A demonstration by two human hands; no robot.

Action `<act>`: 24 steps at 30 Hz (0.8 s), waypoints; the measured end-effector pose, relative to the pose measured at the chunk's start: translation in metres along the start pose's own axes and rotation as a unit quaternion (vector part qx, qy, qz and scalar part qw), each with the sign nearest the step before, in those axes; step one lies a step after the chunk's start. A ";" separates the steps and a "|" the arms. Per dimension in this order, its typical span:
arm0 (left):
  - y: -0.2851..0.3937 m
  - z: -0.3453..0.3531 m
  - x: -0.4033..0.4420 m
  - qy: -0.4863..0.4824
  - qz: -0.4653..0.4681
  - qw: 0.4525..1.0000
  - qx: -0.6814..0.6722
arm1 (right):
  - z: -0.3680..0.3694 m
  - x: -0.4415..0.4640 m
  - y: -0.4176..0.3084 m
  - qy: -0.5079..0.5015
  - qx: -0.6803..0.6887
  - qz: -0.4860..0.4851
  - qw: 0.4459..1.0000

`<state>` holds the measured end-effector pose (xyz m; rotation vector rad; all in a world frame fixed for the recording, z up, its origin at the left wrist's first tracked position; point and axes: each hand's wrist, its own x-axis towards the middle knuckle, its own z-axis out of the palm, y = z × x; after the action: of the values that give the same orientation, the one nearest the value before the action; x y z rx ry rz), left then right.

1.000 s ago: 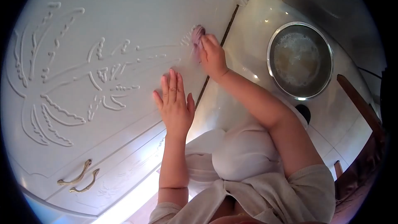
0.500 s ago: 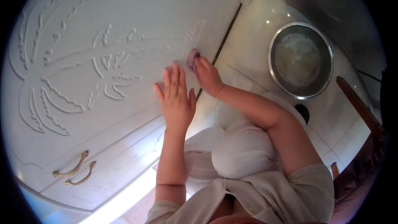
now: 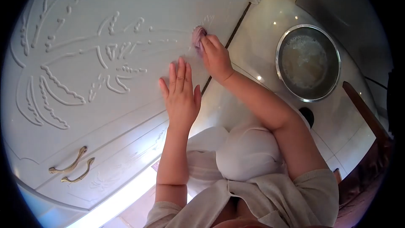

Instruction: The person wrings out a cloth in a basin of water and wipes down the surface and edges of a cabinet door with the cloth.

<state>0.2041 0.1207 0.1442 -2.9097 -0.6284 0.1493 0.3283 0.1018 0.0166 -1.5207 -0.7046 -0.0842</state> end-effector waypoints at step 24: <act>-0.001 -0.001 -0.001 -0.015 -0.012 1.000 0.005 | -0.003 -0.013 -0.002 0.001 0.057 0.066 0.996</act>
<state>0.2036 0.1209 0.1453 -2.8948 -0.6644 0.1920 0.3182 0.0941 0.0130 -1.4536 -0.5963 0.0536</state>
